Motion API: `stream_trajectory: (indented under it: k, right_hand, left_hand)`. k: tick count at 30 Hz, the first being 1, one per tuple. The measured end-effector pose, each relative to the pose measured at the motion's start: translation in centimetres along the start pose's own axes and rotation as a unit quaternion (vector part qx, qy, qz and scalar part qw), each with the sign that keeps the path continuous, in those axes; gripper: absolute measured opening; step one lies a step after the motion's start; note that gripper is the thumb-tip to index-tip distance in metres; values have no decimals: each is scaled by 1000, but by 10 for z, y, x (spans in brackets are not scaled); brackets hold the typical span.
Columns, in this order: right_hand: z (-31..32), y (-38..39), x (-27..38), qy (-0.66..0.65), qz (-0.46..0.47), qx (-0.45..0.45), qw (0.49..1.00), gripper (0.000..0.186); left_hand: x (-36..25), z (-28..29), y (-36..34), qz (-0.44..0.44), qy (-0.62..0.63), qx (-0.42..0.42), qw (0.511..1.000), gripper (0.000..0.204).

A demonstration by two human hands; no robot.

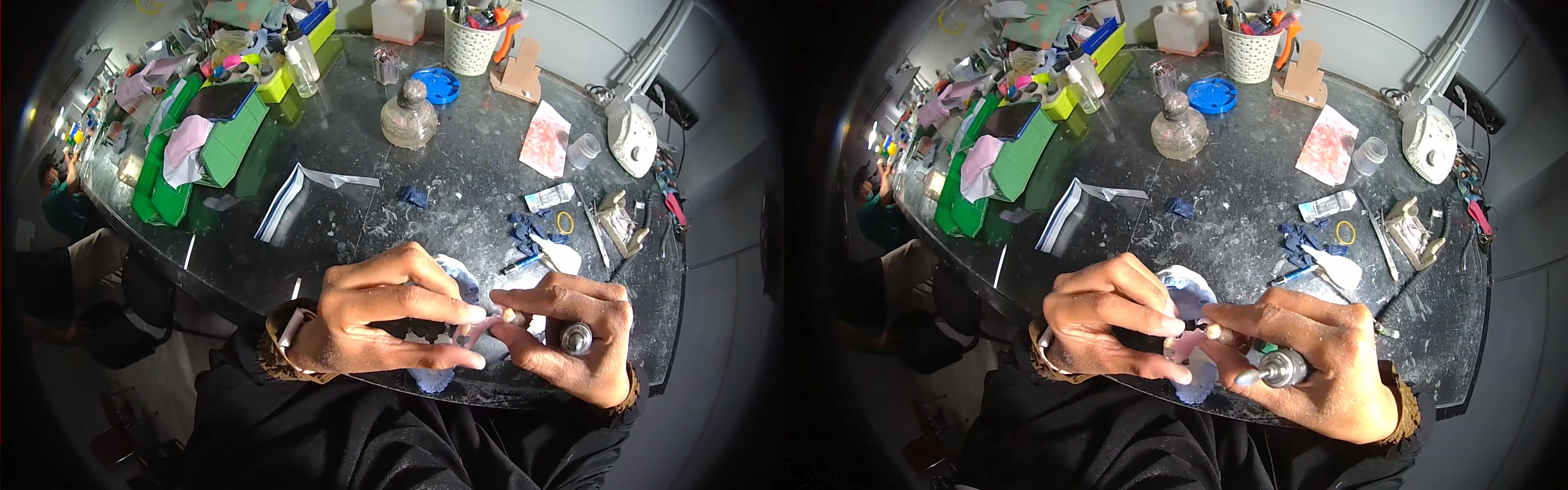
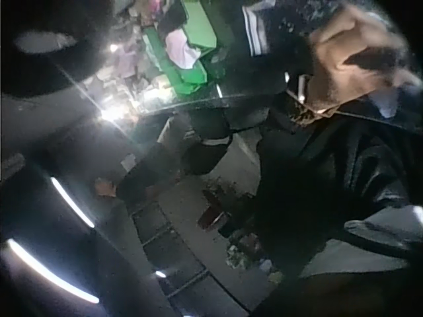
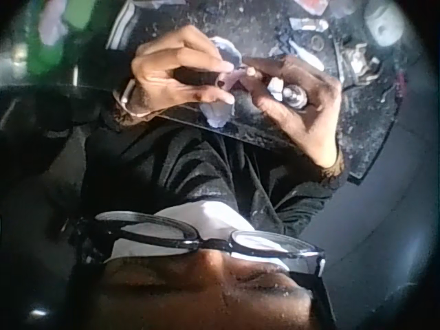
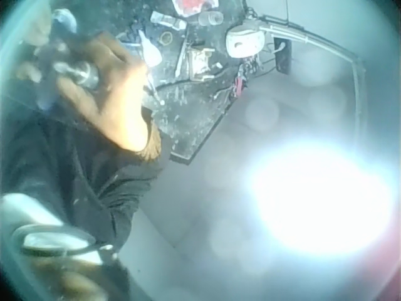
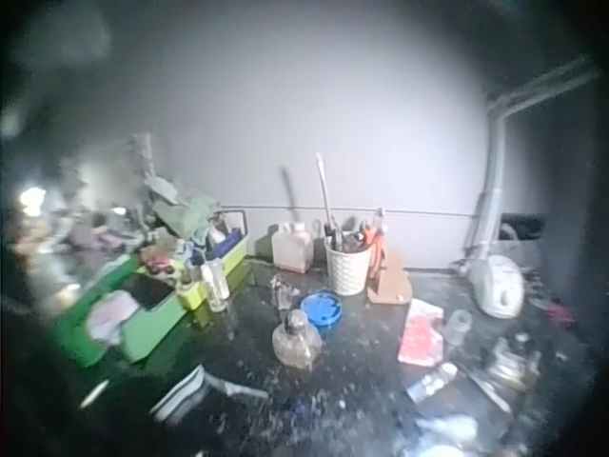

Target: The person marks a blue dental model with a pen, uses a handheld rotary tool to shape a pink denture base, and fits the base onto the model.

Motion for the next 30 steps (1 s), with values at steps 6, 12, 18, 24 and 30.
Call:
stream_trajectory:
  k: [6, 12, 18, 24, 30]
  right_hand:
    - [-6, 5, -4, -16, -37, 110, 993, 33]
    - [-4, 3, -6, -34, -26, 46, 998, 22]
    - [-8, 4, -6, -39, -73, 110, 991, 27]
    - [14, 3, -8, -18, -54, -38, 998, 17]
    - [21, 12, -5, 60, -71, -94, 991, 18]
  left_hand:
    - [-3, -5, 2, -3, 9, 33, 999, 39]
    - [2, -1, 6, 0, 139, -35, 990, 47]
    - [17, 22, 5, 36, 37, -34, 998, 47]
    - [55, 8, 12, 258, 120, 124, 951, 42]
    - [51, -21, 33, 263, 108, 199, 938, 79]
Point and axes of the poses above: each hand's wrist, its own y-axis away from the middle knuckle, its own z-axis out of the back of the hand, x = y × z, the point moved 9 cm from there along -y, towards the middle knuckle, and after that the axes turned 8 degrees about -y, right-handed, at the moved point
